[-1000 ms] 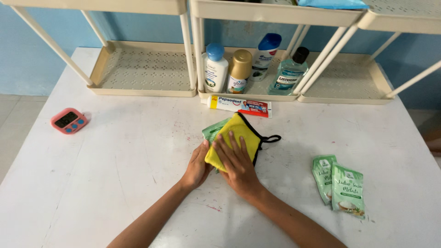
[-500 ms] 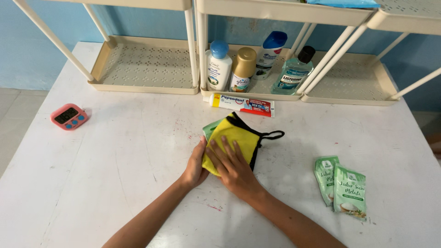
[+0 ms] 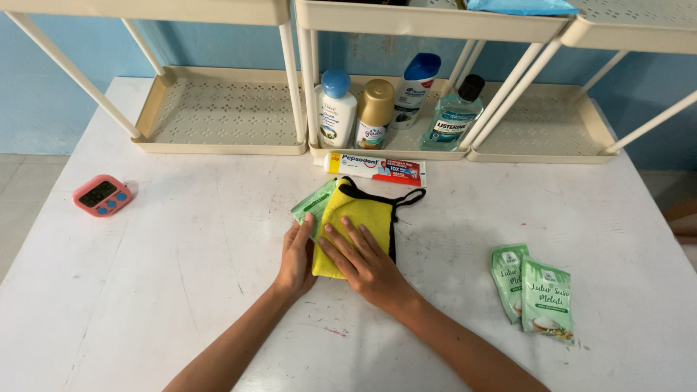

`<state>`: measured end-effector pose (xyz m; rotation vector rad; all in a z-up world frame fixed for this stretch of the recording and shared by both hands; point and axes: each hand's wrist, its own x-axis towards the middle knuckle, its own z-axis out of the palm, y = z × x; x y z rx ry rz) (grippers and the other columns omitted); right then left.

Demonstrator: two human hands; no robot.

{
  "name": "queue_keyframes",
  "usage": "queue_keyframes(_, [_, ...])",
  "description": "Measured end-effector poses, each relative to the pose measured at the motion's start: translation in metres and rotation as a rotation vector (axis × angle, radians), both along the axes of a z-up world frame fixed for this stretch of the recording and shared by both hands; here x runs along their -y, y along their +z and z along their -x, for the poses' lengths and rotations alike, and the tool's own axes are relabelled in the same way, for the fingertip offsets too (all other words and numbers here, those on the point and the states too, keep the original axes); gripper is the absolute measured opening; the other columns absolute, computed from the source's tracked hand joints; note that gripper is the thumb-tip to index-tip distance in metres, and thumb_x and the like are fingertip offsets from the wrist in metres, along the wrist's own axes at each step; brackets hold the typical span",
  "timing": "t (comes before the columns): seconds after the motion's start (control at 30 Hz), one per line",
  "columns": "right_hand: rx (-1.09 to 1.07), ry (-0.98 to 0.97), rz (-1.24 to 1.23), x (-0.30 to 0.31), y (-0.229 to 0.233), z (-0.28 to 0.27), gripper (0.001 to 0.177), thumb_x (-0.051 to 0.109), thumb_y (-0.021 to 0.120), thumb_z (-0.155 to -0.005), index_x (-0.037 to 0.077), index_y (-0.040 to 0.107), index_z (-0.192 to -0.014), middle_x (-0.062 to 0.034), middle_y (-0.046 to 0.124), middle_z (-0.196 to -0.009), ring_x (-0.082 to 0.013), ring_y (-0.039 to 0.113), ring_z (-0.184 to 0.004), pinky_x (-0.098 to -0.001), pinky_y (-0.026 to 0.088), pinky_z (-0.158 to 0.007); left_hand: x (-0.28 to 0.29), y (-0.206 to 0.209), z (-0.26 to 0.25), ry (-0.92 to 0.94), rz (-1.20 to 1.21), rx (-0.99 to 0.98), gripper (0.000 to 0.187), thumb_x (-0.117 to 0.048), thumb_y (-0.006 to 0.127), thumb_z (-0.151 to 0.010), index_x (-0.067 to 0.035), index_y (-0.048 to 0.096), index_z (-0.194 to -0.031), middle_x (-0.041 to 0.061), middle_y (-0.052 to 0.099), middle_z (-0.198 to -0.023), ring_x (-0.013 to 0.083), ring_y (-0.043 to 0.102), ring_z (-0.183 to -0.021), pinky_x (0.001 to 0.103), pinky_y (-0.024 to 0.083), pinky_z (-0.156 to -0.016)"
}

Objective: The person wipes several small green sachets and a white bottle with a yellow cloth on a white table, then places the sachets on a nearby shelf. The person also wipes a white bottle with a blue cap and places it on the shelf.

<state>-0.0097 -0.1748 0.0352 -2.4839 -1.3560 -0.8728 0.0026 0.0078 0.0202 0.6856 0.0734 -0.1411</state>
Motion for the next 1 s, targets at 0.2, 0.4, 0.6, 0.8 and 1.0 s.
queue_keyframes(0.2, [-0.234, -0.245, -0.131, 0.027, 0.028, -0.024, 0.072, -0.014, 0.055, -0.088, 0.010, 0.047, -0.156, -0.0213, 0.040, -0.163, -0.0447, 0.043, -0.149, -0.0428, 0.041, -0.114, -0.014, -0.009, -0.014, 0.239, -0.081, 0.090, 0.030, -0.029, 0.046, -0.109, -0.005, 0.060, -0.121, 0.006, 0.069, -0.116, 0.0142, 0.068, -0.102, 0.035, 0.060, -0.092])
queue_keyframes(0.4, [-0.465, -0.017, -0.367, 0.037, 0.096, -0.006, 0.081, 0.026, 0.072, -0.093, 0.000, 0.029, -0.156, -0.0241, 0.040, -0.159, -0.0385, 0.039, -0.147, -0.0543, 0.031, -0.120, -0.021, 0.031, -0.008, 0.198, -0.255, 0.281, 0.039, -0.030, 0.043, -0.114, 0.000, 0.056, -0.135, 0.012, 0.065, -0.129, 0.0196, 0.063, -0.116, 0.040, 0.052, -0.105])
queue_keyframes(0.6, [-0.672, 0.002, -0.669, 0.003, 0.107, 0.011, 0.070, 0.028, 0.062, -0.103, 0.000, 0.028, -0.158, -0.0235, 0.050, -0.148, -0.0272, 0.053, -0.135, -0.0407, 0.045, -0.108, 0.026, 0.107, 0.027, -0.017, -0.665, 0.799, 0.058, -0.034, 0.032, -0.115, -0.009, 0.017, -0.166, 0.012, 0.012, -0.173, 0.0266, 0.017, -0.158, 0.043, 0.023, -0.126])
queue_keyframes(0.8, [-0.907, 0.047, -1.083, 0.046, 0.119, -0.017, 0.039, 0.026, 0.047, -0.112, -0.001, 0.055, -0.139, -0.0065, 0.069, -0.123, -0.0077, 0.061, -0.107, -0.0253, 0.051, -0.093, 0.036, 0.175, 0.018, 0.259, -1.109, 0.876, 0.070, -0.010, 0.062, -0.102, -0.010, 0.028, -0.162, 0.017, 0.036, -0.165, 0.0304, 0.042, -0.149, 0.045, 0.042, -0.119])
queue_keyframes(1.0, [-0.849, 0.099, -1.027, 0.069, 0.131, -0.024, 0.032, 0.027, 0.053, -0.112, -0.001, 0.062, -0.125, -0.0013, 0.068, -0.104, -0.0037, 0.058, -0.093, -0.0215, 0.050, -0.082, 0.043, 0.209, -0.014, 0.112, -0.896, 0.601, 0.041, -0.008, 0.074, -0.095, -0.004, 0.063, -0.134, 0.008, 0.073, -0.103, 0.0084, 0.070, -0.094, 0.021, 0.062, -0.069])
